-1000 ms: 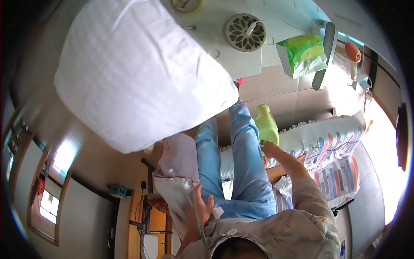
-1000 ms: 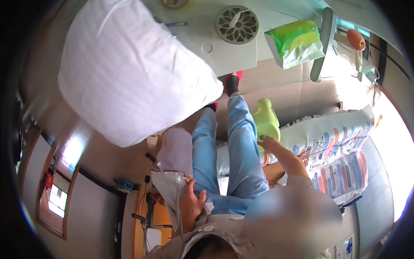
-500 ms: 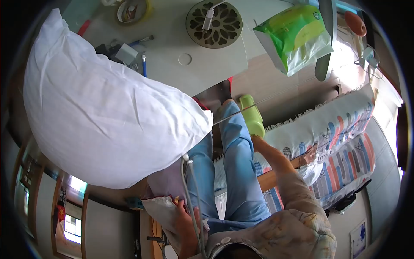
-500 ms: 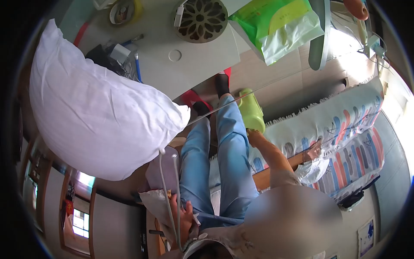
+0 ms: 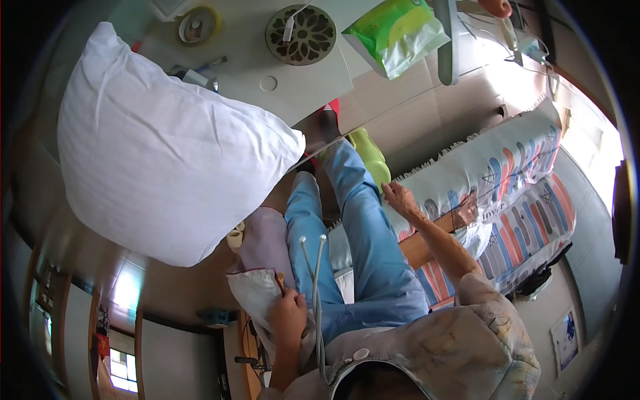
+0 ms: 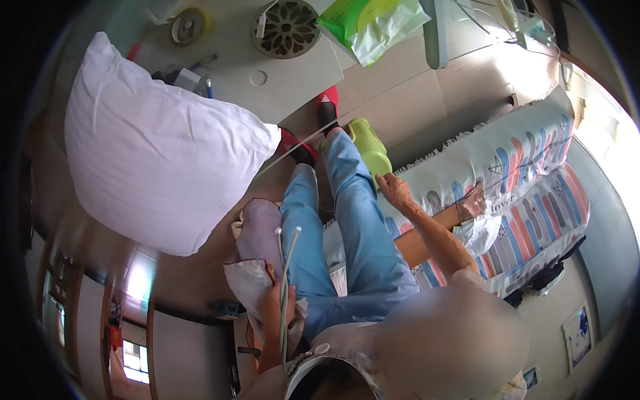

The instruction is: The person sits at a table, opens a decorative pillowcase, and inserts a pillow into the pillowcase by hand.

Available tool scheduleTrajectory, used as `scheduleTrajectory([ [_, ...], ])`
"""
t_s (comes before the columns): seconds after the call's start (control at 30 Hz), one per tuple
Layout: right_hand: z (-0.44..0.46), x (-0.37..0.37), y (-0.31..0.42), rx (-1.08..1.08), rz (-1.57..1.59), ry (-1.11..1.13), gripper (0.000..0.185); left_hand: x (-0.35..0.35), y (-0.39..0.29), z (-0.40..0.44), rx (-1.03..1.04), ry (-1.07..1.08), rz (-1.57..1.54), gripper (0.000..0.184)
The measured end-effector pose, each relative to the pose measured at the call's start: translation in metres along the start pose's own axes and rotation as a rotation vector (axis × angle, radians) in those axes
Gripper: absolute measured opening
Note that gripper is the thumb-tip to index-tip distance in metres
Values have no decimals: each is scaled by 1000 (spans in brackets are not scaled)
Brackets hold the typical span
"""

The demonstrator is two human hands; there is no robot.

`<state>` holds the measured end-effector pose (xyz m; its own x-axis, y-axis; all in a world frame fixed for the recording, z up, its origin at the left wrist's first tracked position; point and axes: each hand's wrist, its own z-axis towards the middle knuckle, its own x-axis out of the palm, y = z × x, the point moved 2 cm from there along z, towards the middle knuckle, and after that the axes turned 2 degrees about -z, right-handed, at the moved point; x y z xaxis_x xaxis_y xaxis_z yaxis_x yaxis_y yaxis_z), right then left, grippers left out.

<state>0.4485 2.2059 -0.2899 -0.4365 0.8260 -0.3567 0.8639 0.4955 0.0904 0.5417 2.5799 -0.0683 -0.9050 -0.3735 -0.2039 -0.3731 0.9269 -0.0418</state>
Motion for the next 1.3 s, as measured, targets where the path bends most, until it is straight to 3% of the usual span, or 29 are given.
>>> scheduleTrajectory([
  [0.13, -116, -65, 94, -110, -344, 171, 57, -5, -4, 1, 80, -26, 89, 35],
  [0.2, -153, -68, 109, -302, -782, 236, 57, -3, -7, -1, 103, 21, 149, 38],
  [0.27, -168, -64, 97, -353, -829, 222, 54, 3, -7, -4, 135, 70, 288, 41],
  [0.43, -178, -60, 96, -626, -1011, 267, 46, 16, -11, -10, 296, -15, 167, 34],
  [0.53, -208, -88, 93, -761, -878, 526, 40, 16, -6, -11, 333, 32, 110, 31],
  [0.57, -229, -101, 94, -767, -827, 574, 38, 15, 0, -11, 346, 58, 44, 32],
  [0.63, -272, -132, 118, -521, -744, 817, 43, 9, 10, -10, 381, 108, -78, 35],
  [0.7, -298, -153, 122, -487, -861, 899, 46, -1, 15, -16, 371, 179, -106, 32],
  [0.8, -303, -173, 129, -432, -909, 876, 44, 7, 26, -42, 450, 575, -348, 30],
  [0.87, -290, -170, 139, -444, -1024, 954, 41, 3, 18, -71, 351, 743, -322, 33],
  [0.93, -268, -169, 135, -460, -1144, 1036, 38, 6, 3, -90, 350, 733, -373, 33],
  [1.0, -236, -163, 120, -663, -1169, 1098, 42, 13, -17, -94, 332, 733, -384, 33],
  [1.03, -224, -160, 118, -665, -1183, 1106, 42, 17, -26, -93, 330, 728, -400, 33],
  [1.1, -183, -156, 129, -413, -1431, 1416, 41, 28, -63, -68, 453, 554, -219, 31],
  [1.13, -166, -158, 131, -319, -1402, 1510, 37, 29, -81, -54, 457, 556, -237, 31],
  [1.2, -138, -165, 128, -243, -1304, 1581, 36, 16, -122, -19, 270, 654, -491, 37],
  [1.3, -84, -174, 131, -216, -1092, 1579, 35, 44, -146, 62, 417, 709, -643, 46],
])
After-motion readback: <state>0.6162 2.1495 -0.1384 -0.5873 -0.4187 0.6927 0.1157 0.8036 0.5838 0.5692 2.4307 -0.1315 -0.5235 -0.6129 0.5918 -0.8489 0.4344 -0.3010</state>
